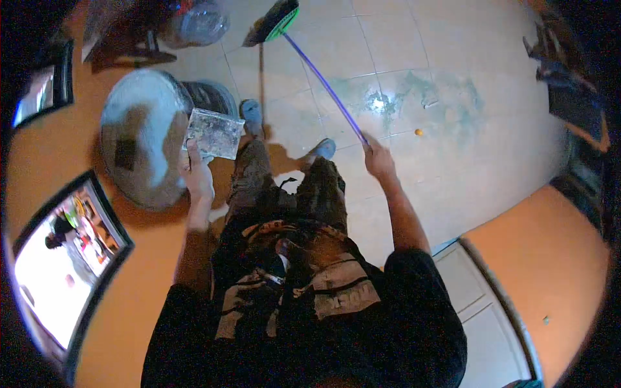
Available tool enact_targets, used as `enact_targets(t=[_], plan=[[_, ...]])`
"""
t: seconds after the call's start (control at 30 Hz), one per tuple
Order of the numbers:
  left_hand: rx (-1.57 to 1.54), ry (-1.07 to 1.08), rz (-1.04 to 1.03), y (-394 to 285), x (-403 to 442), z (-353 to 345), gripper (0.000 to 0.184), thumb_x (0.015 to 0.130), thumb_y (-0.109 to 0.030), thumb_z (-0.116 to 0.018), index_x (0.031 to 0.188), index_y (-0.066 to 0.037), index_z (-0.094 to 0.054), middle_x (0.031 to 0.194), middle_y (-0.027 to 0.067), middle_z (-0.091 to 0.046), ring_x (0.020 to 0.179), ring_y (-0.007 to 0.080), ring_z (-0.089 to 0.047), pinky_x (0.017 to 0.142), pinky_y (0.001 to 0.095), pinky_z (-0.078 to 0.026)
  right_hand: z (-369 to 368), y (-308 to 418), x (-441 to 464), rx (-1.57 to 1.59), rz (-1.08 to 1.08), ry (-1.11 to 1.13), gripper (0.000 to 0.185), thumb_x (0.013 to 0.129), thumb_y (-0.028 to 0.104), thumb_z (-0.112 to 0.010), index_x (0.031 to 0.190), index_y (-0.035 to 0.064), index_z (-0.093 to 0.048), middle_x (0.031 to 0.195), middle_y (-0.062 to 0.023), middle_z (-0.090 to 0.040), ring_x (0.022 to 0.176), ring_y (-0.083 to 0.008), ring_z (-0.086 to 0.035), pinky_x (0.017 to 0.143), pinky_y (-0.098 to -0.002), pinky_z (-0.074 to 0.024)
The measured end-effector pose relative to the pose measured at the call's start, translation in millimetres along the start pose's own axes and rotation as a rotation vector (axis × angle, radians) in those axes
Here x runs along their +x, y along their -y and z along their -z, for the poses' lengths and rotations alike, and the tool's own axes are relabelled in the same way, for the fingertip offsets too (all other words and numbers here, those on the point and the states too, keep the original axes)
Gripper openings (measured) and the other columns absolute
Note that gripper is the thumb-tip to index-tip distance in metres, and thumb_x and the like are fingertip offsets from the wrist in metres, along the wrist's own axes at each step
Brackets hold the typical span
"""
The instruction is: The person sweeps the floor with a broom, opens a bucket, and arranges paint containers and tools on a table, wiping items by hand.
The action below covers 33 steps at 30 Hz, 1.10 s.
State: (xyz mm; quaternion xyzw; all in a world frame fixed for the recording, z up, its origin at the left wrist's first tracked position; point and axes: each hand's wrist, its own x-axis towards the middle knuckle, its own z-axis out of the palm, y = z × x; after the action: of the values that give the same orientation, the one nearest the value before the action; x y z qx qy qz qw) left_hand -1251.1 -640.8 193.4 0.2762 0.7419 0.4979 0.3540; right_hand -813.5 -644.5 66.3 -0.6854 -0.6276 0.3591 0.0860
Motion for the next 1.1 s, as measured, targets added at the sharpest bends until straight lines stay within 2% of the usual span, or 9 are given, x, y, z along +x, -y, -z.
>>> enact_targets(t=[0.37, 0.43, 0.5, 0.53, 0.6, 0.7, 0.83, 0.93, 1.1], plan=[[0.486, 0.168, -0.480, -7.2, 62.4, 25.5, 0.048, 0.098, -0.041, -0.051, 0.101, 0.005, -0.063, 0.092, 0.0095, -0.064, 0.086, 0.0197, -0.053, 0.083, 0.0346, -0.042, -132.2, 11.3, -230.7, 0.272, -0.573, -0.079, 0.043, 0.100, 0.037, -0.040, 0.126, 0.0061, -0.055, 0.116, -0.0280, -0.059, 0.111, -0.0419, -0.057, 0.091, -0.0456, -0.0465], [0.390, 0.139, -0.256, -33.2, 61.5, 20.0, 0.049, 0.097, -0.040, -0.052, 0.109, 0.006, -0.062, 0.101, 0.0128, -0.064, 0.092, 0.0225, -0.055, 0.087, 0.0352, -0.042, -173.9, 6.0, -337.8, 0.500, -0.615, -0.144, 0.041, 0.101, 0.034, -0.040, 0.126, 0.0062, -0.055, 0.112, -0.0267, -0.062, 0.104, -0.0382, -0.062, 0.086, -0.0433, -0.0485], [0.333, 0.136, -0.247, -39.0, 81.7, 24.3, 0.049, 0.097, -0.040, -0.052, 0.111, 0.007, -0.061, 0.103, 0.0132, -0.064, 0.095, 0.0230, -0.055, 0.088, 0.0353, -0.041, -105.8, 90.1, -398.1, 0.267, -0.945, 0.291, 0.038, 0.101, 0.028, -0.041, 0.127, 0.0059, -0.056, 0.111, -0.0239, -0.063, 0.100, -0.0350, -0.063, 0.084, -0.0391, -0.0499], [0.306, 0.122, -0.248, -46.3, 91.6, 25.8, 0.049, 0.097, -0.039, -0.052, 0.112, 0.007, -0.060, 0.104, 0.0135, -0.064, 0.096, 0.0232, -0.055, 0.089, 0.0354, -0.041, -153.3, 70.3, -466.4, 0.831, -0.708, -0.189, 0.034, 0.099, 0.022, -0.045, 0.127, 0.0074, -0.057, 0.111, -0.0198, -0.065, 0.099, -0.0303, -0.064, 0.082, -0.0368, -0.0500], [0.418, 0.077, -0.141, -81.8, 89.3, 27.8, 0.062, 0.093, -0.046, -0.056, 0.120, 0.010, -0.054, 0.109, 0.0181, -0.062, 0.101, 0.0239, -0.054, 0.093, 0.0358, -0.040, -59.4, 150.1, -463.6, 0.442, -0.813, 0.180, 0.034, 0.096, 0.014, -0.048, 0.128, 0.0065, -0.056, 0.112, -0.0143, -0.065, 0.102, -0.0245, -0.062, 0.085, -0.0341, -0.0488], [0.281, 0.080, 0.098, -116.0, 114.7, 35.5, 0.080, 0.086, -0.057, -0.061, 0.128, 0.011, -0.047, 0.119, 0.0262, -0.054, 0.109, 0.0282, -0.050, 0.100, 0.0382, -0.036, -29.4, 200.4, -457.6, 0.581, -0.866, 0.092, 0.037, 0.093, 0.009, -0.051, 0.129, 0.0045, -0.055, 0.116, -0.0123, -0.064, 0.106, -0.0208, -0.060, 0.089, -0.0324, -0.0473], [0.622, -0.010, -0.058, -134.6, 134.0, 43.3, 0.078, 0.087, -0.057, -0.059, 0.125, 0.010, -0.049, 0.121, 0.0238, -0.055, 0.112, 0.0285, -0.049, 0.098, 0.0399, -0.036, -9.1, 216.0, -300.6, 1.001, -0.698, -0.090, 0.039, 0.093, 0.008, -0.048, 0.131, 0.0045, -0.054, 0.121, -0.0135, -0.063, 0.111, -0.0191, -0.058, 0.092, -0.0336, -0.0462], [0.615, 0.074, -0.101, -145.5, 145.7, 50.1, 0.067, 0.090, -0.054, -0.057, 0.117, 0.007, -0.059, 0.117, 0.0197, -0.060, 0.109, 0.0254, -0.052, 0.094, 0.0395, -0.039, 4.6, 209.1, -164.6, 0.501, -0.561, 0.087, 0.031, 0.097, 0.016, -0.048, 0.122, 0.0008, -0.058, 0.113, -0.0284, -0.060, 0.110, -0.0332, -0.061, 0.090, -0.0361, -0.0479], [0.488, 0.111, -0.115, -140.8, 135.4, 60.5, 0.056, 0.094, -0.050, -0.052, 0.104, 0.004, -0.064, 0.094, 0.0123, -0.064, 0.089, 0.0217, -0.056, 0.083, 0.0354, -0.043, -39.0, 183.1, -137.1, 0.379, -0.473, 0.202, 0.035, 0.098, 0.025, -0.044, 0.128, 0.0113, -0.055, 0.115, -0.0227, -0.060, 0.103, -0.0430, -0.058, 0.082, -0.0454, -0.0495]])
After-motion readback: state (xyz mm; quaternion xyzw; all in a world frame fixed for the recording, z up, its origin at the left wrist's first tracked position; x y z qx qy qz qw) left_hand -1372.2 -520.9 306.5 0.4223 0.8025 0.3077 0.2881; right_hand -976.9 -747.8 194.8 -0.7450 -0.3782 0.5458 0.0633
